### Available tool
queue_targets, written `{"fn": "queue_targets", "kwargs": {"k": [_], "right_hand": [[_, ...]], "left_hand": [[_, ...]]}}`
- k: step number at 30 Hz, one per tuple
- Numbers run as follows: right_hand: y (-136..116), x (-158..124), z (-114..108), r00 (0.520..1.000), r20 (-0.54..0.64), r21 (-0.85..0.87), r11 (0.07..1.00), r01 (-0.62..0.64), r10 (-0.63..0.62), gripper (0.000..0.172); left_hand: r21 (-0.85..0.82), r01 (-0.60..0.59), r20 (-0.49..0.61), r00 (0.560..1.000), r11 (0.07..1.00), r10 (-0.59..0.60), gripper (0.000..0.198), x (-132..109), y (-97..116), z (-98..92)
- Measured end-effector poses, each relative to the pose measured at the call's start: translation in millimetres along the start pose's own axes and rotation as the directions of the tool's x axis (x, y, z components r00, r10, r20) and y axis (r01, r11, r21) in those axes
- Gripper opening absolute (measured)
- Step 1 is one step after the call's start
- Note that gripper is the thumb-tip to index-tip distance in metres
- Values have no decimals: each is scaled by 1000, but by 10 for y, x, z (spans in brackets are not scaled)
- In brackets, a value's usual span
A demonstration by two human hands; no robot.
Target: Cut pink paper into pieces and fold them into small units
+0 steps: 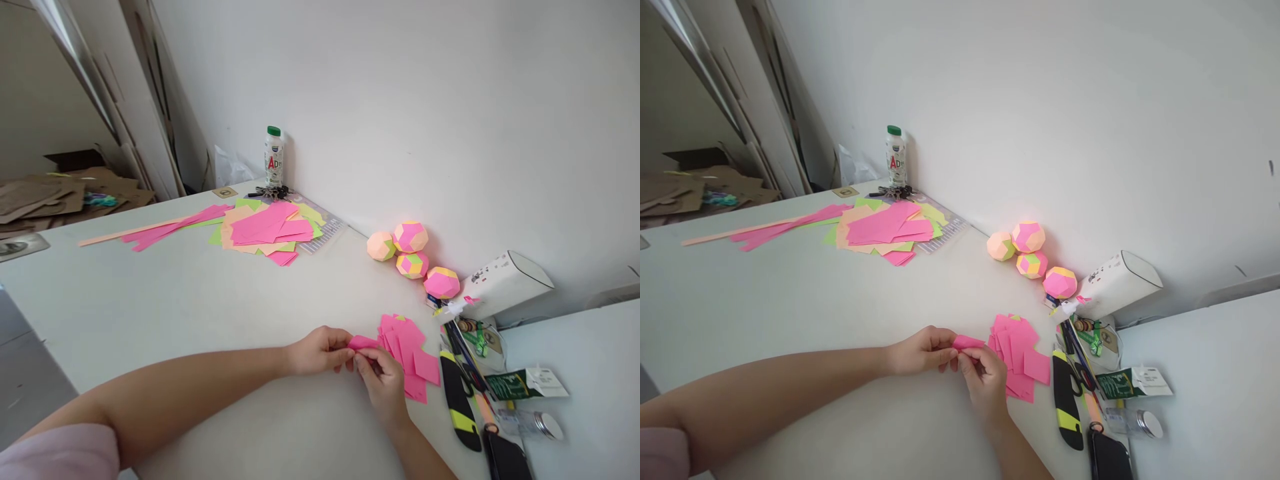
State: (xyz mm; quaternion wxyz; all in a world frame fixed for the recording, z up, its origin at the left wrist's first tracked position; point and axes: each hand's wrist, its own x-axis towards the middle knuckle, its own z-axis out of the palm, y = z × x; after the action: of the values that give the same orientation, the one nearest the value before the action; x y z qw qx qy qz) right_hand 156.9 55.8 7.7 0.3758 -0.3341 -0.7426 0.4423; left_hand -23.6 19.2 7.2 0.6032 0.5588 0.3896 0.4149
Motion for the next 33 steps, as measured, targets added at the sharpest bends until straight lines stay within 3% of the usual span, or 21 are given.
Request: {"fn": "queue_targets", "kwargs": {"k": [5, 15, 33], "right_hand": [[45, -30, 5, 998, -34, 8, 998, -54, 55, 10], [-10, -24, 13, 999, -23, 99, 995, -32, 34, 8], [62, -32, 21, 996, -25, 88, 992, -86, 88, 8]], "left_hand": [[-48, 17, -3, 1000, 999, -17, 33, 10, -1, -3], [-161, 30, -2, 1000, 986, -31, 30, 11, 44, 0], [-66, 31, -8, 999, 997, -32, 31, 15, 36, 8]]}}
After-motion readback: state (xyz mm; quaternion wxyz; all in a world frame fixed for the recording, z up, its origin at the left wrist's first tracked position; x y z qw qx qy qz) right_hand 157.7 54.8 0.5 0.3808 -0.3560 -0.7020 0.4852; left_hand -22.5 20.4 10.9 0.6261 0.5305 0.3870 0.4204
